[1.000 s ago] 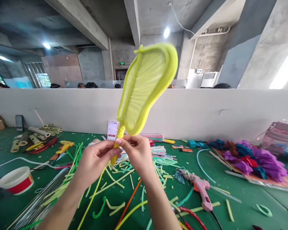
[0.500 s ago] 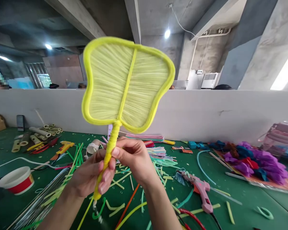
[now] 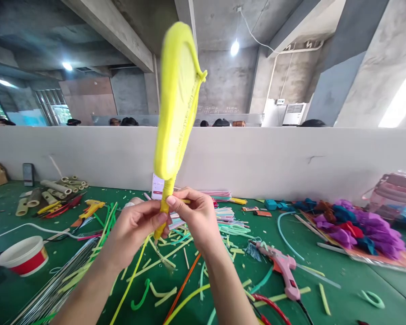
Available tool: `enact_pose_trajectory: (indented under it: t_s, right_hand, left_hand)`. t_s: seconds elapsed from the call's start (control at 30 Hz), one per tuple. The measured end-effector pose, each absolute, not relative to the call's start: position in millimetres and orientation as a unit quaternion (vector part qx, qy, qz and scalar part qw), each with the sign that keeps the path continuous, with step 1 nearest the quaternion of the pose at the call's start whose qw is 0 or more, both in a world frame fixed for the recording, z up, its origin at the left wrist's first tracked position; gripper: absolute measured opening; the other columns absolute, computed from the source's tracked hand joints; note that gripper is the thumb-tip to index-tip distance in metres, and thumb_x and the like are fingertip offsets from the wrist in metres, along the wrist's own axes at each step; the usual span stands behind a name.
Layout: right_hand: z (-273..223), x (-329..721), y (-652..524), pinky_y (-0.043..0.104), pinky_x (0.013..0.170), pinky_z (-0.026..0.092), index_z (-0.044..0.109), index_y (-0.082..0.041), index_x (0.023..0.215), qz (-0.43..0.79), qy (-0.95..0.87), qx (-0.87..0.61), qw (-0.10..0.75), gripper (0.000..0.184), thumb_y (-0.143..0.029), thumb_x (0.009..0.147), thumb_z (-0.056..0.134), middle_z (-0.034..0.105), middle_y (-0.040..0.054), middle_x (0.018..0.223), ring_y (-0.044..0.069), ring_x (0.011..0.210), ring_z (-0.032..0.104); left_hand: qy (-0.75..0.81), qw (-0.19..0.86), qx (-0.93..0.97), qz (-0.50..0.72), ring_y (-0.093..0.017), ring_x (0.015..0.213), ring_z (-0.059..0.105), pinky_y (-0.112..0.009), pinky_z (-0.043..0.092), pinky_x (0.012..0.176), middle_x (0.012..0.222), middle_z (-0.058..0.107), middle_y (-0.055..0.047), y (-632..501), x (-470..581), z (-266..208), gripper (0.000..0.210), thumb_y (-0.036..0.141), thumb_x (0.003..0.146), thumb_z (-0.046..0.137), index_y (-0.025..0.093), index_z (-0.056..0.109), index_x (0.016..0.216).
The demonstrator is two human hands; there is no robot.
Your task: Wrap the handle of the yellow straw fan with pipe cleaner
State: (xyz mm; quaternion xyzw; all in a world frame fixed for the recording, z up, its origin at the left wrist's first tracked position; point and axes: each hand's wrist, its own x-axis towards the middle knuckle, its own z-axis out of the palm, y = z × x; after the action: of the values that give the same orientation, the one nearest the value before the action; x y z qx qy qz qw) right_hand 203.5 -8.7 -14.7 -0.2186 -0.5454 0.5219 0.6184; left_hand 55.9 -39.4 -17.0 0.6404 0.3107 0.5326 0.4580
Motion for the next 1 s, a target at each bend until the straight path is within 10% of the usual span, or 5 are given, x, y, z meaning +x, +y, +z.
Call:
enact_pose_trajectory:
  t_s: [0.3, 0.6, 1.0]
  right_hand:
    - [-14, 206, -12, 0.021, 0.042, 0.033, 0.074, -0.016, 0.076, 0.645, -0.542, -0.189, 0.504, 0.032, -0.044, 0.067, 0.087, 0.059, -0.0026, 0.053, 0.009, 0.044, 0.049]
    - [-14, 210, -5, 0.023, 0.045, 0.033, 0.075, -0.017, 0.072, 0.418, -0.593, -0.305, 0.617, 0.021, -0.035, 0.07, 0.085, 0.06, -0.0013, 0.059, 0.01, 0.05, 0.045]
    - [-12, 211, -14, 0.02, 0.041, 0.029, 0.072, -0.018, 0.067, 0.641, -0.535, -0.164, 0.525, 0.026, -0.038, 0.067, 0.089, 0.061, -0.0023, 0.053, 0.007, 0.044, 0.047]
  left_hand:
    - [0.134, 0.735, 0.546, 0.379, -0.012, 0.052, 0.063, -0.023, 0.053, 0.049, 0.067, 0.066, -0.003, -18, 40, -30, 0.027, 0.04, 0.079, 0.08, 0.015, 0.076, 0.088]
    - [0.374, 0.311, 0.682, 0.546, -0.021, 0.083, 0.071, -0.029, 0.056, 0.078, 0.087, 0.077, -0.005, -25, 62, -30, 0.023, 0.037, 0.089, 0.068, 0.019, 0.078, 0.1]
    - [0.177, 0.63, 0.612, 0.444, -0.013, 0.053, 0.065, -0.023, 0.053, 0.054, 0.065, 0.068, -0.003, -38, 44, -18, 0.019, 0.032, 0.088, 0.071, 0.015, 0.078, 0.091]
